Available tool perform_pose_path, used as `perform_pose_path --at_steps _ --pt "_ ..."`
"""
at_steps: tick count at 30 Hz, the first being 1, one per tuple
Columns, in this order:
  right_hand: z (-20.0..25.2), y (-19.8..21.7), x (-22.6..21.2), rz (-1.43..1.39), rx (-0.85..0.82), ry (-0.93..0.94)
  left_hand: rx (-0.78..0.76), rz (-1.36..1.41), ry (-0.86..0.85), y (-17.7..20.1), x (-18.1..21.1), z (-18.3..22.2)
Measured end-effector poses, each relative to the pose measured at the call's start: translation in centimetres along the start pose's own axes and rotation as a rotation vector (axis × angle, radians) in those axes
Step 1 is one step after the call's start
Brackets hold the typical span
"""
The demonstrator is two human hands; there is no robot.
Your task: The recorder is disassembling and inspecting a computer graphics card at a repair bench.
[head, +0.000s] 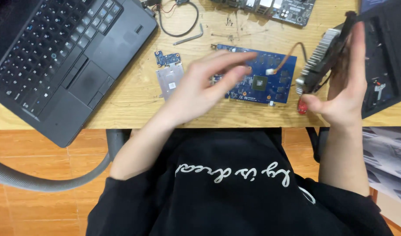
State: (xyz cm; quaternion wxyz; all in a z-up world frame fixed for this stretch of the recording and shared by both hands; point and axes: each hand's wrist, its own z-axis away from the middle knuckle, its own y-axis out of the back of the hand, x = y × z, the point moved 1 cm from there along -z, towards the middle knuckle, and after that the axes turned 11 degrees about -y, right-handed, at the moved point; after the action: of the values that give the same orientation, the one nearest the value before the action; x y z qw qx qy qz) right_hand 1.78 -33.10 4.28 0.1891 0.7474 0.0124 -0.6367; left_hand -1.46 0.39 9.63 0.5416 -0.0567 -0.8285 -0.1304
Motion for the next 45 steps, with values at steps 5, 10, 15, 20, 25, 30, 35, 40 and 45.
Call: perform_pose_path --at_steps 5,10,15,20,25,30,35,40,45 --pt "-0.2 -1.3 -0.6 0.107 -0.038 0.075 0.003 0.007 -0.07 -1.6 -0.3 -0.4" --pt "0.2 -0.2 0.5 0.167 -0.038 0.067 -0.012 0.017 -0.057 -1.3 -1.1 -0.1" --pt "0.4 -0.8 -0.7 -0.067 -0.107 -0.032 -0.082 0.005 0.054 -1.2 -1.1 0.2" --pt "-0.2 -1.7 -3.6 -0.158 -0.143 -0.153 -0.122 0.18 0.091 -1.2 -1.1 -0.2" --pt "-0.9 -1.7 -4.7 -0.311 -0.2 -0.254 -0.138 0.223 0.17 -1.0 -1.3 -0.6" --pt "-1.6 -3.0 -5.7 -0.509 -0.365 -0.432 -0.17 0.506 0.23 -1.3 -1.3 -0.1" --pt "-0.7 -3.0 -4.8 -0.662 -0.394 -0.508 -0.1 0.499 0.181 -1.4 -1.2 -0.3" --pt "-0.2 -2.9 -3.8 -1.016 -0.382 -0.681 -0.108 0.432 0.23 -1.2 -1.2 -0.4" --pt "-0.4 -3.1 -3.7 -1.099 -0.431 -0.686 -0.178 0.559 0.24 -1.1 -0.9 -0.3"
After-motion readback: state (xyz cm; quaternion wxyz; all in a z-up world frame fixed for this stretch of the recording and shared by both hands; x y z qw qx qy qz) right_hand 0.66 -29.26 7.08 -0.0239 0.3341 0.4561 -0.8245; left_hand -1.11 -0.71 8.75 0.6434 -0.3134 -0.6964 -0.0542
